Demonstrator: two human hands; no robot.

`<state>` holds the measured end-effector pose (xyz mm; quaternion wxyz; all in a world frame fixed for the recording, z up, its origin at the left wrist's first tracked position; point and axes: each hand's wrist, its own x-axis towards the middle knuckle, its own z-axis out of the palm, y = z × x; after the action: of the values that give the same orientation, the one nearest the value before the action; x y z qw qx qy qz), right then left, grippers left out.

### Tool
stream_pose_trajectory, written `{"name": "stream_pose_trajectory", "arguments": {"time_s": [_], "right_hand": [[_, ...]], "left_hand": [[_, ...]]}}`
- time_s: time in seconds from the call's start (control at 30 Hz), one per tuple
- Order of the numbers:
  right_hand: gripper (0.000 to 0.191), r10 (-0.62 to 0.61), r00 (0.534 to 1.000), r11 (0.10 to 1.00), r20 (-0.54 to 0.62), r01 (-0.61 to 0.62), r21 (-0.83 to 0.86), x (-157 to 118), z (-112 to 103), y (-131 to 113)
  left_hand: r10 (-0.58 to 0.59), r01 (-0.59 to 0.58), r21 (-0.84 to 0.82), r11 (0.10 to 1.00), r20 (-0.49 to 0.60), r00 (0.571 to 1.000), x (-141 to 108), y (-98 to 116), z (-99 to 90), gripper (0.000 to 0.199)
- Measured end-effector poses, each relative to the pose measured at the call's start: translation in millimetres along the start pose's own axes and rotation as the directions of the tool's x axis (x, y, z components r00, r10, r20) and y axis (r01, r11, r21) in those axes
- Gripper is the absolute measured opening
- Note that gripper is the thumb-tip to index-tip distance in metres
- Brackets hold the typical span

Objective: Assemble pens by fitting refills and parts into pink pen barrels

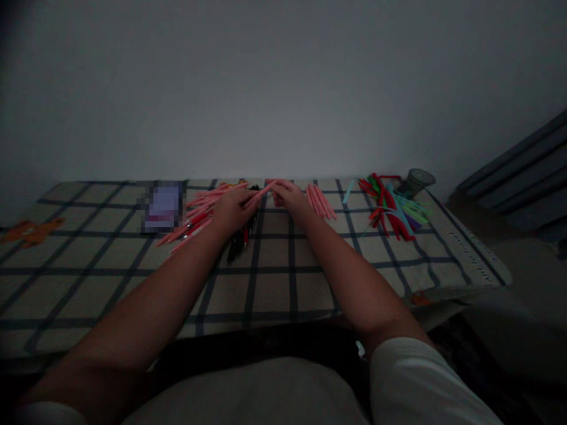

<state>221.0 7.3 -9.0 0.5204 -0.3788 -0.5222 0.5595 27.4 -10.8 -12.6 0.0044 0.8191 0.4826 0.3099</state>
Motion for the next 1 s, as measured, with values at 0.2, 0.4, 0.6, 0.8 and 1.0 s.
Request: {"name": "stream_pose_trajectory", "arguments": {"time_s": [0.2,0.4,0.6,0.8,1.0], "right_hand": [[0.019,0.000,1.000,0.999,0.003,0.000,-0.036,2.2,-2.3,2.4],[0.027,-0.002,1.000,0.998,0.000,0.002,-0.062,3.0,-3.3,4.8],[0.034,0.012,1.000,0.996,-0.019,-0.014,-0.091,2.4,-2.1,3.5],[0.039,-0.019,0.999,0.993,-0.032,0.016,-0.113,1.8,-1.7,4.2],[0.042,-0.007,1.000,0.990,-0.016,0.004,-0.141,1.7,-3.4,5.3]], "left_hand": [[0.016,-0.016,0.004,1.000,0.004,1.000,0.4,-0.7,1.1,0.036],[0.033,-0.033,0.005,0.999,0.007,0.999,0.9,-1.2,0.9,0.035],[0.056,-0.056,0.006,0.998,-0.004,0.998,0.7,-3.3,2.7,0.036],[0.064,-0.064,0.012,0.998,-0.016,0.998,-0.3,-2.4,3.3,0.036],[0.052,-0.052,0.027,0.998,0.009,0.999,-0.5,0.1,1.8,0.036]]}}
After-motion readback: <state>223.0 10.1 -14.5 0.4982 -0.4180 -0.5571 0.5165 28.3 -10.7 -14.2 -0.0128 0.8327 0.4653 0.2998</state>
